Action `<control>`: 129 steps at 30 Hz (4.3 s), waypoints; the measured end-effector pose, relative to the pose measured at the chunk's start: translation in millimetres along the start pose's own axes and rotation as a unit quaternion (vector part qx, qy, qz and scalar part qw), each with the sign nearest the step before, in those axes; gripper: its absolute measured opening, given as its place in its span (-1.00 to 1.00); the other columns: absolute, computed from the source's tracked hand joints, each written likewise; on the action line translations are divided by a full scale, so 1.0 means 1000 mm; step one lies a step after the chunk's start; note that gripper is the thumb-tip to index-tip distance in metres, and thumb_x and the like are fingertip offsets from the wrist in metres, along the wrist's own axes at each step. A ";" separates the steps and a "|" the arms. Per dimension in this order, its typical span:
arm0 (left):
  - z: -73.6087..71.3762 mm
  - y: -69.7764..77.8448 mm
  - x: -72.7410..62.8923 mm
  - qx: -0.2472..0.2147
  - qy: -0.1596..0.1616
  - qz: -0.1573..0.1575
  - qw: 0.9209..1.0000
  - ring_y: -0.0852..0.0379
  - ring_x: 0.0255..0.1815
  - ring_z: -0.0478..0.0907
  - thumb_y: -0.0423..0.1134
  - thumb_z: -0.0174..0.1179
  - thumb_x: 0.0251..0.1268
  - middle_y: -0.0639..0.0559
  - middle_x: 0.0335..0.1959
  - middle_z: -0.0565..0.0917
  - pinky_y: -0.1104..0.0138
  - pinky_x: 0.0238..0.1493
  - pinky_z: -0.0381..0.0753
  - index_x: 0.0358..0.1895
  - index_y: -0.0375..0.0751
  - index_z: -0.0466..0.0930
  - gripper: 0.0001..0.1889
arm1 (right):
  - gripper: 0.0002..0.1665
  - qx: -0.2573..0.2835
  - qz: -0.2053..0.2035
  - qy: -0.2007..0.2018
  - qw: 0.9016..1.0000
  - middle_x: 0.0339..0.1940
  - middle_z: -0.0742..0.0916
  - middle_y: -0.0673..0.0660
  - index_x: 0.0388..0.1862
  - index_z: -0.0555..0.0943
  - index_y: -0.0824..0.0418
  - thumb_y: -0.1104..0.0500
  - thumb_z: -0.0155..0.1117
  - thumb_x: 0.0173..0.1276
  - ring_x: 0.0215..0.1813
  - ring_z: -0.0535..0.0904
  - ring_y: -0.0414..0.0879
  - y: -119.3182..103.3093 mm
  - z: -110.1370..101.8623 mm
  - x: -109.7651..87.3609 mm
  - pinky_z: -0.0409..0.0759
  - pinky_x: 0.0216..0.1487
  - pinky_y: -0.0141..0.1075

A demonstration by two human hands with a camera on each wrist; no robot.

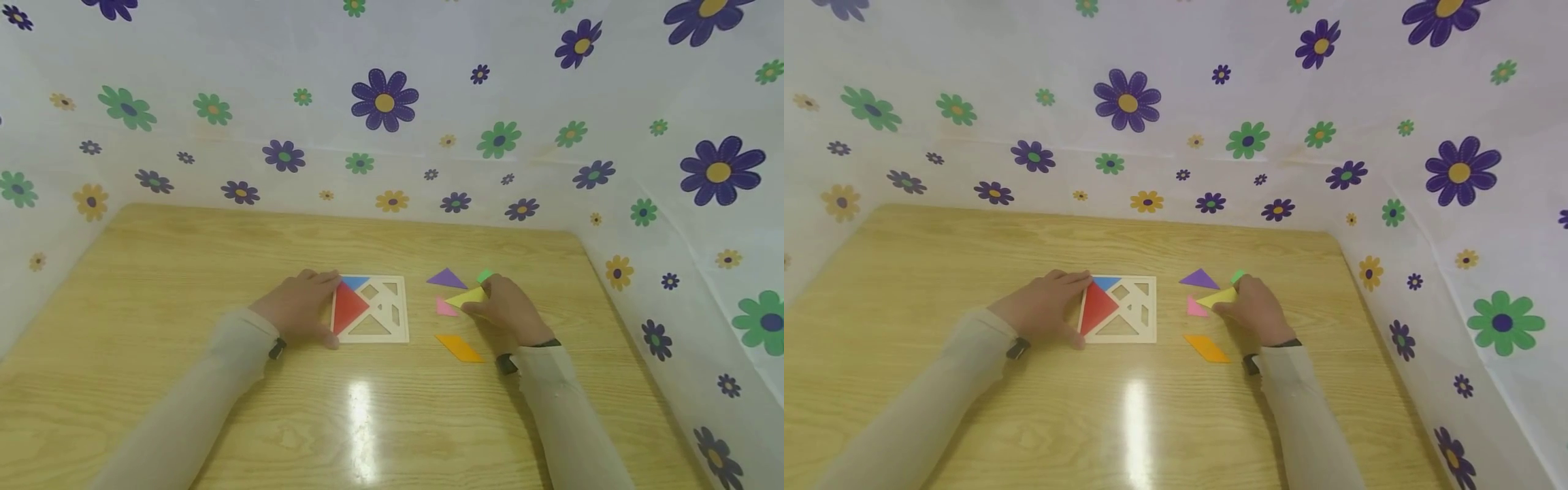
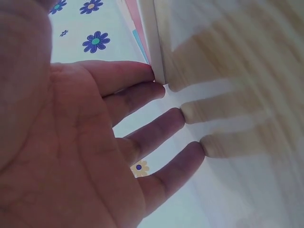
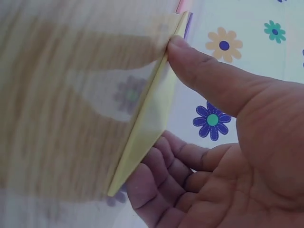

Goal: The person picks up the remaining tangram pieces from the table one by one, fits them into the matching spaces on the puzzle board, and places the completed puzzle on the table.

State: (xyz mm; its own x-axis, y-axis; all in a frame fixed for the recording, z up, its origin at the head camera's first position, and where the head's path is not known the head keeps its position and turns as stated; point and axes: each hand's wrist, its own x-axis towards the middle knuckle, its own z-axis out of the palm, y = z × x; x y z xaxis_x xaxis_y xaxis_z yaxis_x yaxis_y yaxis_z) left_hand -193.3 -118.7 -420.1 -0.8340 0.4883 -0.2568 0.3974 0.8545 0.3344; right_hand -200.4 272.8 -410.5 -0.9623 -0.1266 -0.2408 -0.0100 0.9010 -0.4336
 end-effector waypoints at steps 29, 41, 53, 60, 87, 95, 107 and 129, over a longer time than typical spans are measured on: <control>0.005 0.013 0.002 -0.009 -0.002 0.013 1.000 -0.07 0.70 0.00 0.33 0.45 0.00 -0.07 0.70 0.05 -0.01 0.63 0.09 0.67 -0.17 0.04 0.23 | -0.71 0.074 -0.066 0.111 0.989 0.02 0.78 0.28 0.02 0.71 0.31 0.11 0.30 0.53 0.05 0.68 0.17 -0.018 -0.012 -0.014 0.65 0.13 0.09; 0.003 0.013 0.001 -0.019 0.006 0.017 1.000 -0.12 0.69 0.00 0.32 0.47 0.04 -0.10 0.70 0.05 0.00 0.64 0.07 0.66 -0.22 0.05 0.22 | -0.69 0.097 -0.109 0.163 0.976 -0.04 0.81 0.24 0.04 0.73 0.30 0.09 0.31 0.54 -0.14 0.69 0.09 -0.035 -0.014 -0.017 0.68 -0.05 -0.05; 0.004 0.013 0.003 -0.033 -0.010 0.007 0.999 -0.13 0.69 -0.01 0.28 0.49 0.06 -0.10 0.70 0.00 0.02 0.64 0.07 0.67 -0.22 0.01 0.23 | -0.72 0.098 -0.121 0.163 0.974 -0.18 0.79 0.18 0.02 0.72 0.31 0.11 0.29 0.54 -0.23 0.59 0.01 -0.039 -0.011 -0.018 0.58 -0.17 -0.16; 0.004 0.013 0.004 -0.025 -0.002 0.010 1.000 -0.15 0.69 0.02 0.28 0.49 0.06 -0.12 0.70 0.02 0.01 0.63 0.09 0.67 -0.23 0.02 0.22 | -0.75 0.066 -0.127 0.163 0.976 -0.22 0.76 0.16 -0.03 0.71 0.29 0.12 0.29 0.54 -0.22 0.58 0.02 -0.039 -0.011 -0.016 0.57 -0.18 -0.15; 0.002 0.017 0.000 -0.030 0.002 0.008 1.000 -0.12 0.68 0.03 0.27 0.50 0.05 -0.10 0.70 0.03 0.04 0.63 0.11 0.67 -0.21 0.03 0.22 | -0.76 0.047 -0.120 0.126 0.984 -0.31 0.73 0.08 -0.06 0.73 0.22 0.07 0.27 0.56 -0.38 0.48 -0.04 -0.036 -0.006 -0.013 0.47 -0.34 -0.22; 0.002 0.017 0.000 -0.033 0.001 0.010 0.999 -0.13 0.69 0.01 0.28 0.52 0.02 -0.12 0.69 0.04 0.05 0.64 0.08 0.66 -0.25 0.04 0.24 | -0.77 0.052 -0.126 0.126 0.983 -0.29 0.75 0.08 -0.09 0.75 0.21 0.08 0.30 0.54 -0.44 0.41 -0.07 -0.037 -0.005 -0.014 0.40 -0.41 -0.26; 0.004 0.014 -0.001 -0.035 0.004 0.008 0.999 -0.13 0.69 0.01 0.30 0.51 0.02 -0.12 0.69 0.03 0.04 0.64 0.07 0.66 -0.24 0.03 0.25 | -0.84 0.044 -0.180 0.107 0.977 -0.16 0.79 0.08 -0.16 0.72 0.20 0.13 0.30 0.54 -0.33 0.47 -0.06 -0.042 0.004 -0.010 0.49 -0.24 -0.21; 0.004 0.018 0.002 -0.019 0.008 0.015 1.000 -0.14 0.67 0.06 0.31 0.51 0.02 -0.13 0.69 0.05 0.04 0.63 0.12 0.66 -0.22 0.05 0.25 | -0.91 0.097 -0.210 0.077 0.970 -0.06 0.80 0.04 -0.18 0.76 0.13 0.16 0.35 0.49 -0.42 0.33 -0.11 -0.058 0.014 -0.018 0.37 -0.32 -0.27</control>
State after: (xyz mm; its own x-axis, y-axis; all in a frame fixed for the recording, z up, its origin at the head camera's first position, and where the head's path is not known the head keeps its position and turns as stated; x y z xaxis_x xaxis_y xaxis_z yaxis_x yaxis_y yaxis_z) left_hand -186.5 -101.2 -418.4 -0.8282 0.5102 -0.2319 0.4076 0.8324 0.3755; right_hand -179.0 216.5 -393.3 -0.9137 -0.3887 0.1188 -0.3733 0.6867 -0.6238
